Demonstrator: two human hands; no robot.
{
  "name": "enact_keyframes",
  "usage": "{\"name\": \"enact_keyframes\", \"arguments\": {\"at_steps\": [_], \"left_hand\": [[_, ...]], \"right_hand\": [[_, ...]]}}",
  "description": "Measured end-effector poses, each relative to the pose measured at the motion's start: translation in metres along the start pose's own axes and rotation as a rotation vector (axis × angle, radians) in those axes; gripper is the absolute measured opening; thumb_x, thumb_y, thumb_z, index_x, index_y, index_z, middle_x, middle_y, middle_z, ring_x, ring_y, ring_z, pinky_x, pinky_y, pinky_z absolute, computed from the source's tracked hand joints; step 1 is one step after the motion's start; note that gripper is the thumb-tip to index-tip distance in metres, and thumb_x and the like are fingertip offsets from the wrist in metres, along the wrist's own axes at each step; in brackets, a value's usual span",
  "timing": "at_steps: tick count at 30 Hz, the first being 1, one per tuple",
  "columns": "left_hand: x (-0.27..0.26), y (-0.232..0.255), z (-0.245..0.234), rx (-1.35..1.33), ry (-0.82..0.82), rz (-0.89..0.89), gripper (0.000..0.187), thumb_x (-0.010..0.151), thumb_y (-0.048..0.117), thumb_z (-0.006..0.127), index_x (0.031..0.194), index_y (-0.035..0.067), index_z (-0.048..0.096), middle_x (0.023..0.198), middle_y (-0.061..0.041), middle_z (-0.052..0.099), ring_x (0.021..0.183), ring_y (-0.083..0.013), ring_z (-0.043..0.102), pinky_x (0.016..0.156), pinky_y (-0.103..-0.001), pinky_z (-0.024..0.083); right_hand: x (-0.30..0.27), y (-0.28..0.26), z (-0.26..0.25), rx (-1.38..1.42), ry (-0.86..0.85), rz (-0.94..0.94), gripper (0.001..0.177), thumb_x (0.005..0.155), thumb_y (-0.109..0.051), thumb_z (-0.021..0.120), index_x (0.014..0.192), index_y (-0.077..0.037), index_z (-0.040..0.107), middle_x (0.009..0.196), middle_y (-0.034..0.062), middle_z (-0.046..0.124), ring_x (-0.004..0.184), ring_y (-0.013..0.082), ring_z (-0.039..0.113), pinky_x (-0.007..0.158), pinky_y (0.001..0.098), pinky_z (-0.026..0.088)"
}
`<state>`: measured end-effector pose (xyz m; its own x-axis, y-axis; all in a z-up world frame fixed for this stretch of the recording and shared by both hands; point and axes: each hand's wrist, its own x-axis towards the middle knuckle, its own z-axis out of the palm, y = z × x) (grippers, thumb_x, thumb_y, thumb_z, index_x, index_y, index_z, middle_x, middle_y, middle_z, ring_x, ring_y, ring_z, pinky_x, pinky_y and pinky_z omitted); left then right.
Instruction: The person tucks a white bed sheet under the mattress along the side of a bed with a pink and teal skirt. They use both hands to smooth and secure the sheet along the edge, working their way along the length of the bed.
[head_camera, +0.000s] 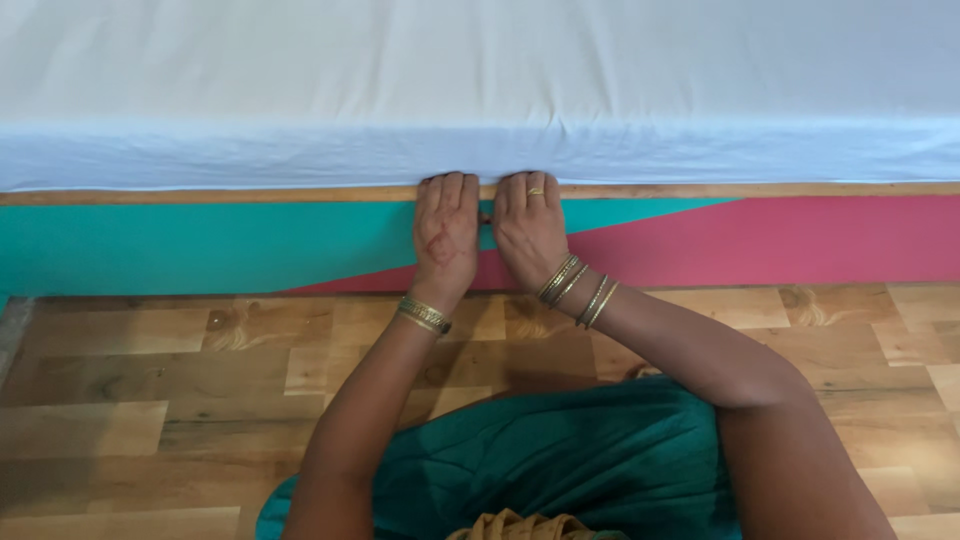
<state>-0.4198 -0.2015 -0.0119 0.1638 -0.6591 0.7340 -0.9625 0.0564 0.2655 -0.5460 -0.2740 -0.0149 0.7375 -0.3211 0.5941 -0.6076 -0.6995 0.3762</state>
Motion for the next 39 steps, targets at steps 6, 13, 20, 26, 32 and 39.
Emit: {"name": "enact_keyframes", "arguments": {"at_steps": [6,13,20,26,32,39], "left_hand": [[-0.022,-0.008,-0.014,-0.077,0.041,0.069,0.053,0.087,0.001,0.065,0.139,0.000,0.056,0.138,-0.017,0.058,0.132,-0.0321,0.054,0.121,-0.051,0.033],[-0.040,-0.091,-0.092,0.216,-0.036,-0.127,0.058,0.082,0.010,0.075,0.137,0.011,0.057,0.137,-0.016,0.054,0.134,-0.0330,0.049,0.115,-0.058,0.026],[-0.019,-0.114,-0.109,0.275,-0.014,-0.175,0.019,0.088,0.004,0.066,0.106,0.006,0.061,0.106,-0.014,0.058,0.111,-0.0330,0.057,0.106,-0.049,0.042],[-0.023,-0.125,-0.092,0.271,0.001,-0.099,0.017,0.091,0.002,0.058,0.108,-0.002,0.061,0.106,-0.019,0.059,0.111,-0.0360,0.057,0.107,-0.047,0.045],[-0.034,-0.128,-0.086,0.230,0.012,-0.133,0.029,0.094,0.004,0.057,0.122,-0.003,0.059,0.119,-0.020,0.058,0.126,-0.0373,0.054,0.120,-0.049,0.037],[-0.073,-0.176,-0.109,0.203,-0.003,-0.104,0.053,0.094,0.010,0.066,0.145,0.003,0.054,0.150,-0.018,0.052,0.143,-0.0324,0.045,0.120,-0.056,0.027]], "right_hand": [[-0.007,-0.018,-0.005,-0.206,-0.130,0.051,0.057,0.090,-0.023,0.059,0.133,0.013,0.053,0.129,0.0293,0.055,0.123,0.0421,0.054,0.107,0.0503,0.042],[0.032,-0.056,-0.029,0.344,-0.197,-0.073,0.079,0.077,-0.028,0.073,0.138,0.013,0.046,0.130,0.0312,0.053,0.125,0.0424,0.050,0.104,0.0513,0.042],[0.091,-0.111,-0.023,0.366,0.030,-0.241,0.059,0.082,-0.020,0.069,0.132,0.009,0.057,0.118,0.0192,0.060,0.112,0.0345,0.054,0.097,0.0462,0.044],[0.098,-0.131,0.007,0.214,0.087,-0.194,0.040,0.089,-0.015,0.058,0.123,0.007,0.060,0.112,0.0190,0.061,0.110,0.0334,0.055,0.099,0.0452,0.045],[0.092,-0.145,0.009,0.072,0.087,-0.152,0.048,0.092,-0.016,0.055,0.133,0.010,0.055,0.121,0.0233,0.059,0.117,0.0365,0.055,0.109,0.0466,0.043],[0.074,-0.150,-0.020,0.005,0.057,-0.138,0.066,0.085,-0.020,0.058,0.143,0.006,0.043,0.138,0.0272,0.053,0.131,0.0396,0.050,0.112,0.0488,0.038]]}}
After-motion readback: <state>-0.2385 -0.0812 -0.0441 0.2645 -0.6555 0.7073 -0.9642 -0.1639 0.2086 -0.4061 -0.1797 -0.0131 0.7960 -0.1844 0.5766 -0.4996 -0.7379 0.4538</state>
